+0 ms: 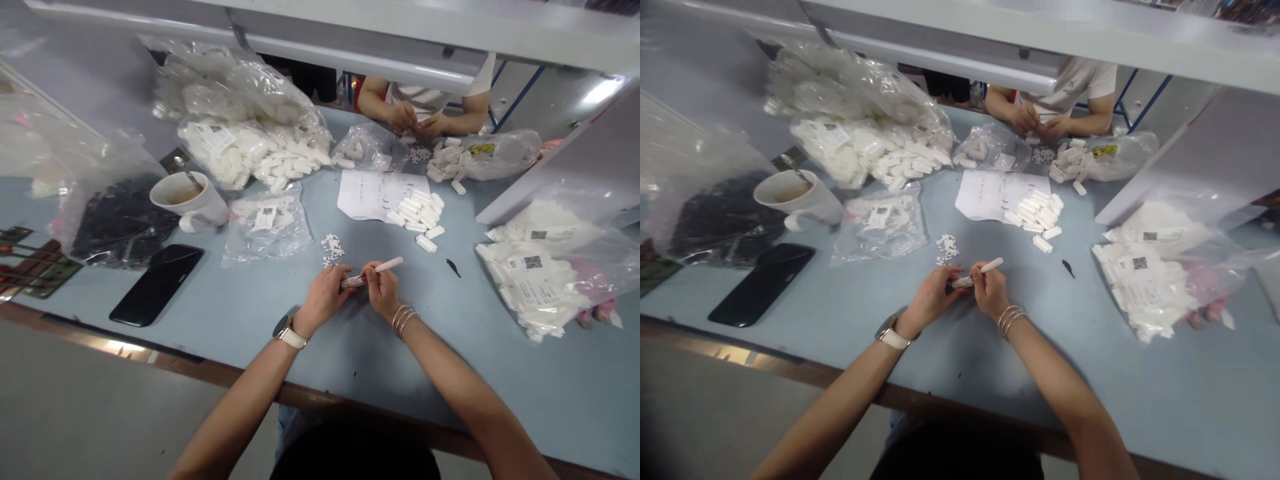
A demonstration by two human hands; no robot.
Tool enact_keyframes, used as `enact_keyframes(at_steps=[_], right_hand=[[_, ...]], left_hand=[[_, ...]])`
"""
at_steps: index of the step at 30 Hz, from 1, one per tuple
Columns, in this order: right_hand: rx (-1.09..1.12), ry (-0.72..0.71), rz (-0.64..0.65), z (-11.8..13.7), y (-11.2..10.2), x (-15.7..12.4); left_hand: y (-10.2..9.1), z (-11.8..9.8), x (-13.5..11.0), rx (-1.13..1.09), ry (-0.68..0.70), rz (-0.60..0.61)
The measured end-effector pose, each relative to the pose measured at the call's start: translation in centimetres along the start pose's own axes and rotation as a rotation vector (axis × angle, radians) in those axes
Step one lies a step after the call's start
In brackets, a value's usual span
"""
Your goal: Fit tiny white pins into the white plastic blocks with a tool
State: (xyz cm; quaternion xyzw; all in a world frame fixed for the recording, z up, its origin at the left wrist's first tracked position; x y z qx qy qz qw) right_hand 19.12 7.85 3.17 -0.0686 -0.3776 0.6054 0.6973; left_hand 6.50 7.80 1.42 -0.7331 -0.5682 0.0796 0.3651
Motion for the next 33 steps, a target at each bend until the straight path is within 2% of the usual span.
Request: enact_keyframes(at_steps=[11, 20, 26, 33], right_hand=[[-0.019, -0.028, 0.01, 0.4, 0.1, 0.2], [-0.18, -0.17, 0.073, 1.7, 1.0, 0.1], [-0.062, -0.082, 0.014, 0.8, 0.2, 0.0], [-0.03, -0.058, 0.034, 0.8, 0.4, -0.1]], left_hand=[[0.0, -0.1, 0.0, -0.002, 0.005, -0.001], [0.0, 0.1, -0.1, 0.001, -0.013, -0.009], [0.0, 0.1, -0.1, -0.02, 0.009, -0.013], [0.1, 0.2, -0.1, -0.03, 0.01, -0.014]])
Point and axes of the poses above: each hand's wrist, its own x-axis towards the middle knuckle, its own y-axis out of the palm, z = x × y, the point moved 10 cm from there along x, towards the middle knuckle, and after that the axes turned 13 degrees about -x, right-handed, at the moved point
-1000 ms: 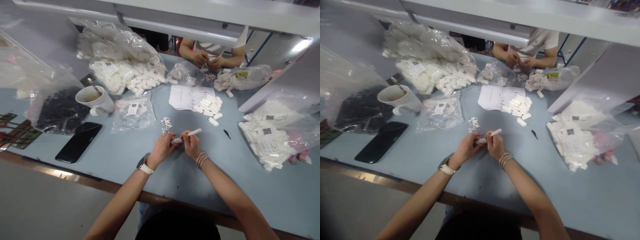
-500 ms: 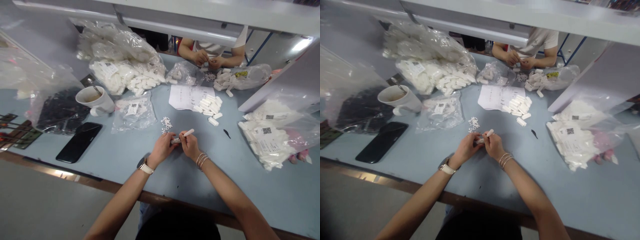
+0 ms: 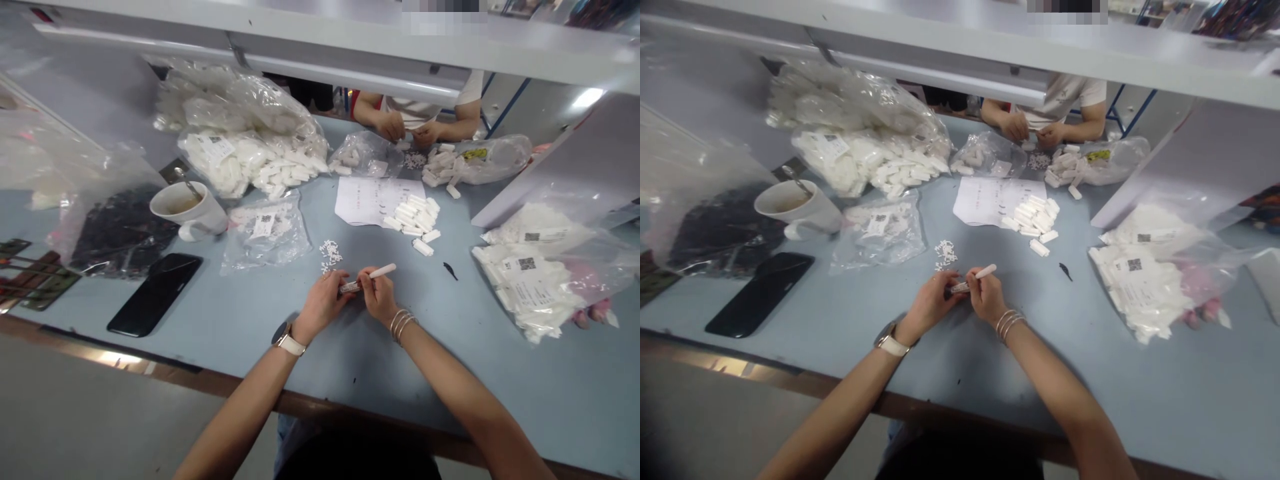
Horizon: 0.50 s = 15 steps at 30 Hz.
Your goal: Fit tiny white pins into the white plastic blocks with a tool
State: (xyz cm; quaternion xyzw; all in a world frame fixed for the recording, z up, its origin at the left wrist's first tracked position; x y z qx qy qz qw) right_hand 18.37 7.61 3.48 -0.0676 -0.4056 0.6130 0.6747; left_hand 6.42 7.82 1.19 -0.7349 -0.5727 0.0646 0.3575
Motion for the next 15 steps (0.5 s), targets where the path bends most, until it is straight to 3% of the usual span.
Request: enact_keyframes(at_steps=[6, 15], right_hand=[[-0.027, -0.006, -0.018, 0.2, -0.2, 0.2], [-0.16, -0.149, 0.005, 1.9, 0.2, 0.4]], left_hand=[[0.0, -0.1, 0.0, 0.019, 0.01, -0.003], [0.0, 0.0, 0.0, 0.015, 0.0, -0.004]])
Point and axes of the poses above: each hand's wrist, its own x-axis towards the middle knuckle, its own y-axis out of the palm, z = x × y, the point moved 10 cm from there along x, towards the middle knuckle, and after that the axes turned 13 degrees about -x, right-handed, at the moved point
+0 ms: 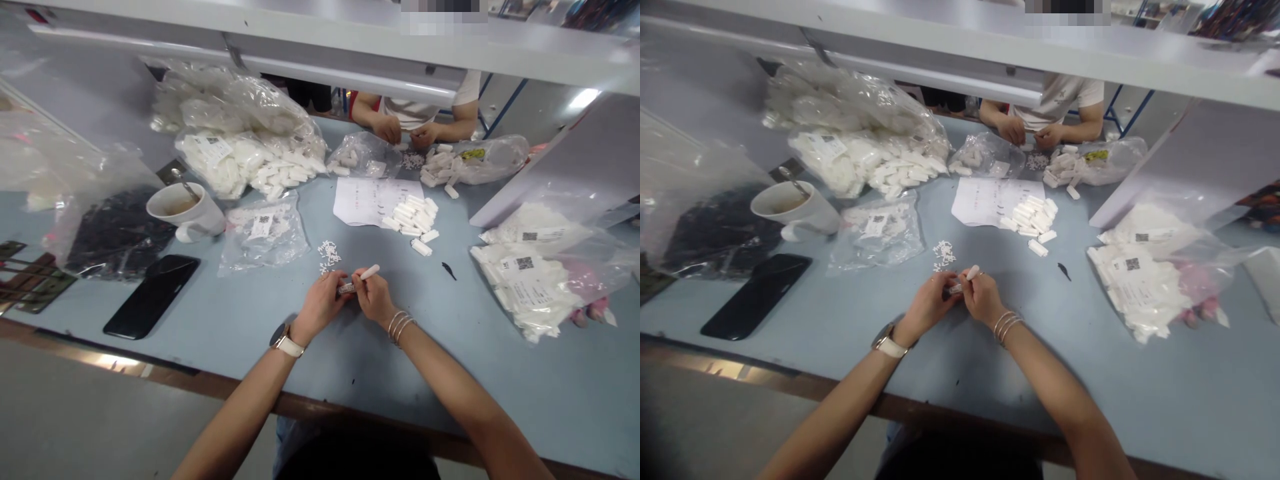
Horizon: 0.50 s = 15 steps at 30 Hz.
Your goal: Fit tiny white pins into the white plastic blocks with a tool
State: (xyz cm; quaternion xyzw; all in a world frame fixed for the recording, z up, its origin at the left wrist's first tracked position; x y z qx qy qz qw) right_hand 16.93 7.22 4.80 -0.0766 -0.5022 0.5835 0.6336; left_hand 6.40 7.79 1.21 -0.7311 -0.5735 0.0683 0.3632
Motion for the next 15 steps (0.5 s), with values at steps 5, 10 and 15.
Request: enact_keyframes(at_steps=[5, 10, 15], right_hand=[[0.066, 0.073, -0.063, -0.8, -0.6, -0.3], [0.127, 0.131, -0.073, -1.5, -0.7, -0.7], [0.102, 0.118, -0.049, -1.4, -0.6, -0.6]], left_hand=[[-0.2, -0.3, 0.0, 0.001, 0.014, -0.008], [-0.2, -0.4, 0.0, -0.017, 0.017, 0.0], [-0.1, -0.2, 0.1, -0.006, 0.002, 0.002]])
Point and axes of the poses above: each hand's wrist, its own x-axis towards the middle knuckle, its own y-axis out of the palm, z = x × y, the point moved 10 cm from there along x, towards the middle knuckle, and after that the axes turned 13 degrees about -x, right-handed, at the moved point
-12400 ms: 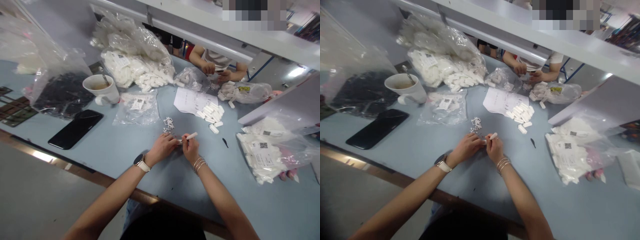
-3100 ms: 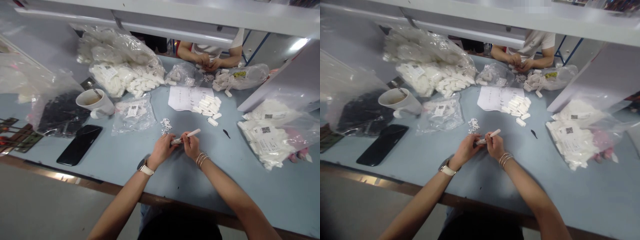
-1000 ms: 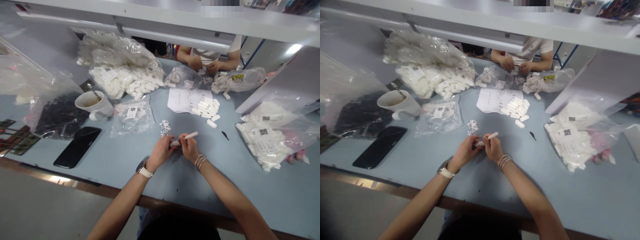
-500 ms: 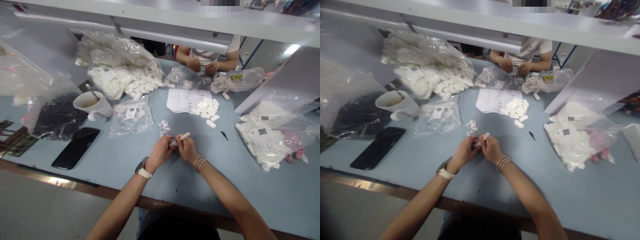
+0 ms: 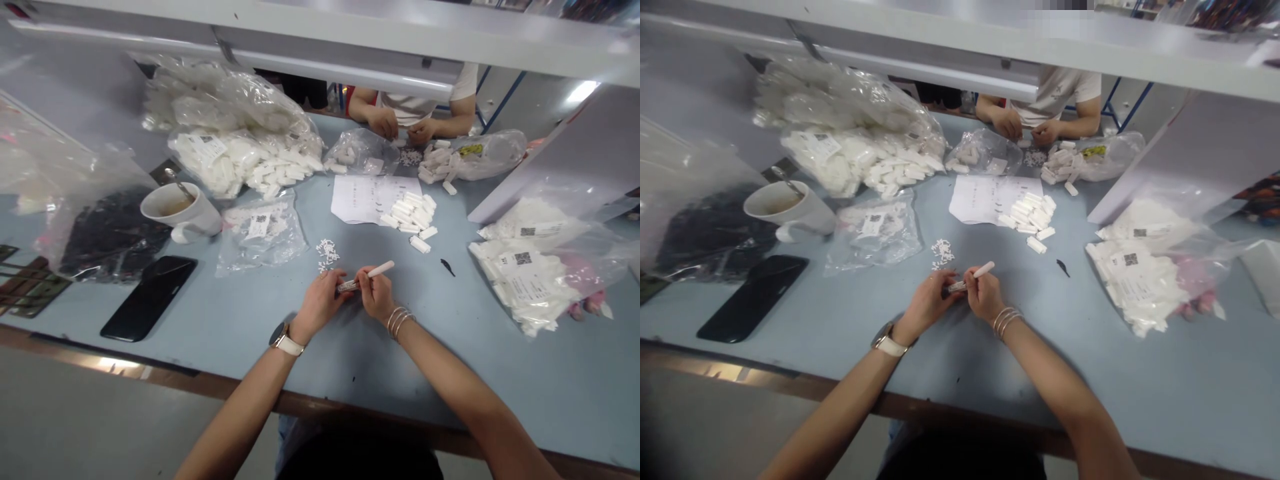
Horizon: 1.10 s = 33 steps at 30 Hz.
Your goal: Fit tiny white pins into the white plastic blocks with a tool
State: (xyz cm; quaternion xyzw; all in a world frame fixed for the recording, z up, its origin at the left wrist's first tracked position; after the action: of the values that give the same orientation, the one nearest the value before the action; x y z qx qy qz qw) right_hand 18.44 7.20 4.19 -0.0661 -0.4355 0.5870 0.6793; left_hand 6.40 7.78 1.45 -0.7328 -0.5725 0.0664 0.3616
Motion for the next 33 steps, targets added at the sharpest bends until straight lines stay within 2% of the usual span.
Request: enact_keyframes(at_steps=[11, 23, 25, 29, 33], right_hand=[[-0.034, -0.022, -0.026, 0.1, 0.1, 0.1], [-0.122, -0.112, -0.022, 1.1, 0.5, 0.1], [-0.068, -0.076, -0.029, 0.8, 0.2, 0.1], [0.054, 0.106, -0.068, -1.1, -0.5, 0.0], [0.094, 0.15, -0.063, -1.6, -0.4, 0.0]], left_hand=[[0.1, 0.0, -0.1, 0.02, 0.005, -0.002], [0.0, 0.1, -0.1, 0.012, 0.01, -0.007], [0.0, 0.0, -0.2, 0.008, 0.011, -0.01], [-0.1, -0.2, -0.1, 0.002, 0.02, -0.009], [0.0, -0.5, 0.0, 0.007, 0.02, 0.034]])
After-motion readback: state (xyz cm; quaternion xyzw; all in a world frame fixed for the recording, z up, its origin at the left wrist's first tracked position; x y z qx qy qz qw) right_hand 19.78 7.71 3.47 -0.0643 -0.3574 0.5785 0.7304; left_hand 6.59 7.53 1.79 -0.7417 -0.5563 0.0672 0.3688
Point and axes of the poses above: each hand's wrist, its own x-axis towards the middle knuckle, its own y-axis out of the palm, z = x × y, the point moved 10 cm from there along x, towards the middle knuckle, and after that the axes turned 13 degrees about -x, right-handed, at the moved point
